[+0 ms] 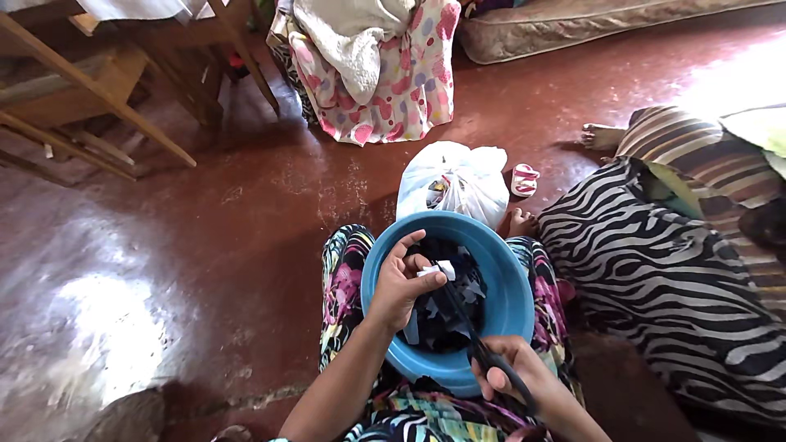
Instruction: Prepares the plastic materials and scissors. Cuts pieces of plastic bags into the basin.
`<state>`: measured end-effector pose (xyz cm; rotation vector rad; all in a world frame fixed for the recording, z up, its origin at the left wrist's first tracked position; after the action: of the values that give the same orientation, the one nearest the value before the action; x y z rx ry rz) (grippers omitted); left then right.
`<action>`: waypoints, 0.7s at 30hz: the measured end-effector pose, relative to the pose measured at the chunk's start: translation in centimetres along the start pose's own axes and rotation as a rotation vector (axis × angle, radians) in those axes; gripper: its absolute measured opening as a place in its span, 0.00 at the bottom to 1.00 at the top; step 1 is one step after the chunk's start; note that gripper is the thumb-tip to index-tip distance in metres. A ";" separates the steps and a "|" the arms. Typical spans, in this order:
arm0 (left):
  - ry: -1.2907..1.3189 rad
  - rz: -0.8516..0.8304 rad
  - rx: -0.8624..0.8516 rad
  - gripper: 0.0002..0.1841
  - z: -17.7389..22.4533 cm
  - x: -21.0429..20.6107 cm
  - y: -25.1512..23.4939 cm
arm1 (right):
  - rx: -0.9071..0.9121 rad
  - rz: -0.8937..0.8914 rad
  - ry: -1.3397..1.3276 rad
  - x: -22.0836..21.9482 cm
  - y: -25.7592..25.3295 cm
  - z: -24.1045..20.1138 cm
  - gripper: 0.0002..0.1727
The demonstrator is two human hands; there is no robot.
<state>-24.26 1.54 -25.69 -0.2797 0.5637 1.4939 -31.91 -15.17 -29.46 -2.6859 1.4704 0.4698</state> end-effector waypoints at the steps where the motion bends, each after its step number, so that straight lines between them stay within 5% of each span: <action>1: 0.000 -0.004 0.003 0.41 0.0 0.0 0.0 | 0.001 -0.009 -0.016 0.0 0.0 0.0 0.23; 7: 0.113 -0.306 0.024 0.56 -0.6 -1.0 -0.1 | 0.003 -0.191 -0.226 -0.9 -0.1 0.0 0.20; 12: 0.322 -0.512 -0.042 0.36 -0.7 -1.7 0.1 | -0.015 -0.298 -0.327 -1.6 -0.1 -0.2 0.23; 15: 0.317 -0.464 -0.054 0.27 -0.9 -1.2 -0.2 | -0.004 -0.306 -0.353 -1.5 0.0 -0.6 0.24; 21: 0.279 -0.294 -0.092 0.23 -1.3 -0.1 -0.3 | 0.013 -0.311 -0.394 -1.4 -0.1 -0.6 0.24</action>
<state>-24.15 0.77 -26.74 -0.6232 0.6459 1.2043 -32.35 -14.10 -28.53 -2.5478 0.9314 0.8921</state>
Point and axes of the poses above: each hand's wrist, its own y-axis away from the middle knuckle, its own x-axis out of the back of the hand, z = x × y, the point moved 7 cm from there along -y, towards the middle knuckle, and after that the axes turned 1 degree about z, right-handed, at the moved point
